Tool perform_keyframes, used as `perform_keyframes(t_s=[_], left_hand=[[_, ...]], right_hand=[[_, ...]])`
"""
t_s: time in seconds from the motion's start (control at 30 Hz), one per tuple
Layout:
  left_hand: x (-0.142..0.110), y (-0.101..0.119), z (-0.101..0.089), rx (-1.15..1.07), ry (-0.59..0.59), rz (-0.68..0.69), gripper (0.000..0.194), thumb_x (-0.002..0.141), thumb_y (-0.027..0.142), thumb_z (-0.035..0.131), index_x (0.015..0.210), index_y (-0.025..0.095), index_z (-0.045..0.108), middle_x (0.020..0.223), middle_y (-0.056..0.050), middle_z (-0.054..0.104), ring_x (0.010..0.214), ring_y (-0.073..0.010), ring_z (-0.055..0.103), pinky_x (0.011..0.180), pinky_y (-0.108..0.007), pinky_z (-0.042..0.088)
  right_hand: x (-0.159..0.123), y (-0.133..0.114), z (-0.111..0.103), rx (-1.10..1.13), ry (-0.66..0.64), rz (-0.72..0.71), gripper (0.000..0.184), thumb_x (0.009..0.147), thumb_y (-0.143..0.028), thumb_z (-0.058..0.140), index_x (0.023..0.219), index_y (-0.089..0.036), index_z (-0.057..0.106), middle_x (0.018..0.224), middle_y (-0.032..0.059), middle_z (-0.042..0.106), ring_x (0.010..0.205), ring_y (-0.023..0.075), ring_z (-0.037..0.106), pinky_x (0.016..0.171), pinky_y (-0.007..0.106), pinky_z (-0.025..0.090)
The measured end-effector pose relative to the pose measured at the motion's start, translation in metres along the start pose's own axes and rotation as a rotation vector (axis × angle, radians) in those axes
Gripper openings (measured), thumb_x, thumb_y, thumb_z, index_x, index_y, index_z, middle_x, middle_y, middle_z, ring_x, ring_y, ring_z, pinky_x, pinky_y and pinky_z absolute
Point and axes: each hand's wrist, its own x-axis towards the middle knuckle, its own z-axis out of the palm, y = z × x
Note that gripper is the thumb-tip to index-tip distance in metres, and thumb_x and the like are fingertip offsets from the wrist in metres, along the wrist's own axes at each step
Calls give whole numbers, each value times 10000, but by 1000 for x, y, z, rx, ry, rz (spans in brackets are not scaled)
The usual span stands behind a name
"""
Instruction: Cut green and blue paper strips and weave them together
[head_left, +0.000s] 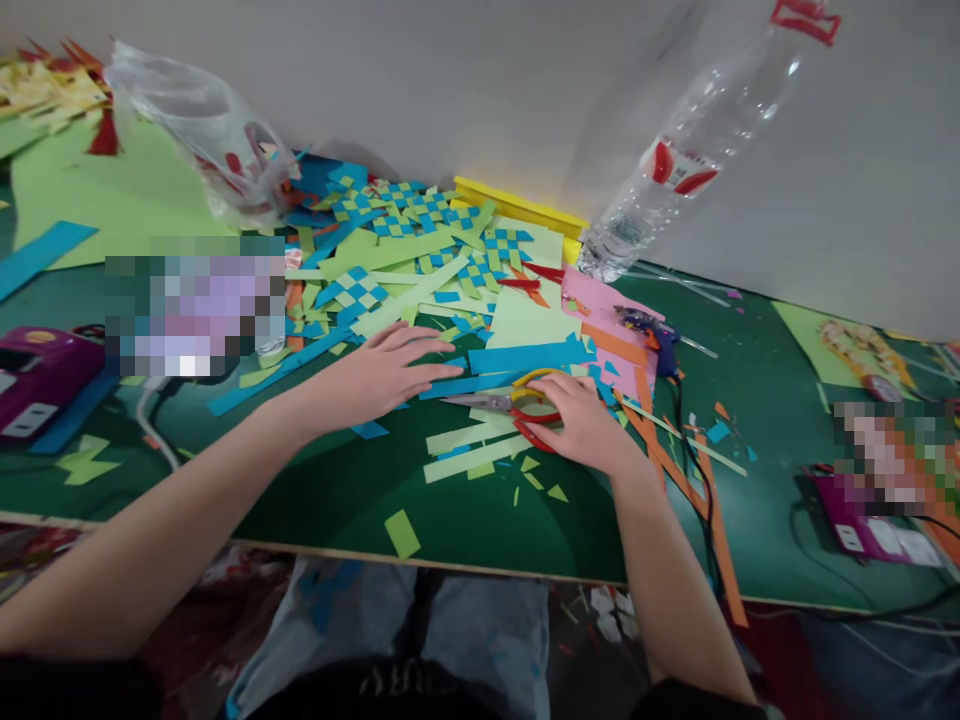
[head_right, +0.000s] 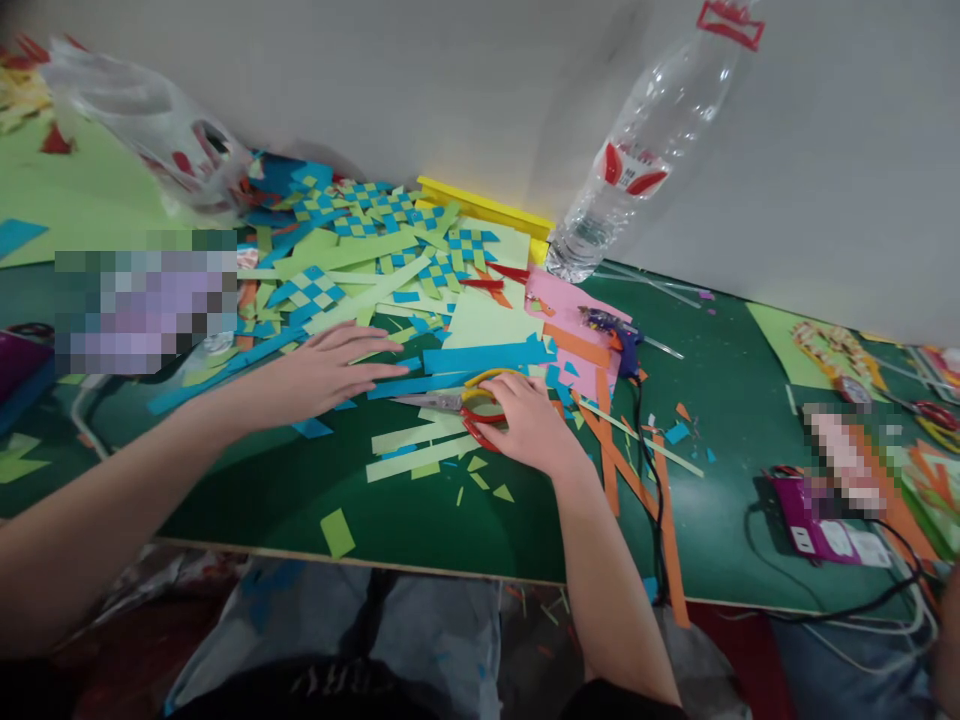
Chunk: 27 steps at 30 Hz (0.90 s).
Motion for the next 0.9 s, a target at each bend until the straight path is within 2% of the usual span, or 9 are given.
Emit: perform_keyframes(t_s=[0.07, 0.17, 0.37, 0.5, 0.9], left_hand=[[12, 0, 7, 6, -31, 81, 462, 919, 76, 460, 1324, 284, 542, 1428, -61, 486, 1409, -252, 323, 1171, -487, 223], [22, -5, 17, 7, -80, 107, 552, 871, 11, 476, 1317, 329, 544, 1446, -37, 465, 1422, -244, 302, 1172, -482, 230], [20, -11, 25, -11, -85, 75, 512, 898, 42, 476, 1295, 350, 569, 1453, -27, 456, 1437, -248, 270, 1179, -519, 194], [20, -13, 28, -58, -62, 76, 477, 920, 91, 475, 1298, 367, 569, 1459, -27, 446, 1431, -267, 265, 1157, -528, 241], [20, -14, 29, -67, -83, 64, 507, 918, 77, 474, 1295, 402, 572, 1454, -32, 436, 1431, -286, 253, 1138, -543, 261]], right_hand=[[0, -1, -1, 6, -5, 4, 365, 896, -403, 572, 1207, -221, 519, 1234, 101, 613, 1194, 289, 547, 982, 493, 383], [1, -2, -2, 9, -7, 7, 356, 894, -399, 573, 1198, -221, 522, 1226, 104, 616, 1192, 291, 549, 975, 488, 385], [0, 0, -1, 1, -12, 7, 344, 886, -375, 578, 1190, -224, 522, 1234, 106, 614, 1185, 288, 554, 970, 487, 387], [1, 0, -2, -7, -20, 6, 343, 884, -370, 580, 1187, -222, 519, 1242, 106, 612, 1186, 285, 552, 957, 479, 394], [5, -11, -5, -11, -43, 31, 320, 881, -389, 572, 1159, -237, 531, 1228, 94, 621, 1165, 285, 564, 958, 481, 387]])
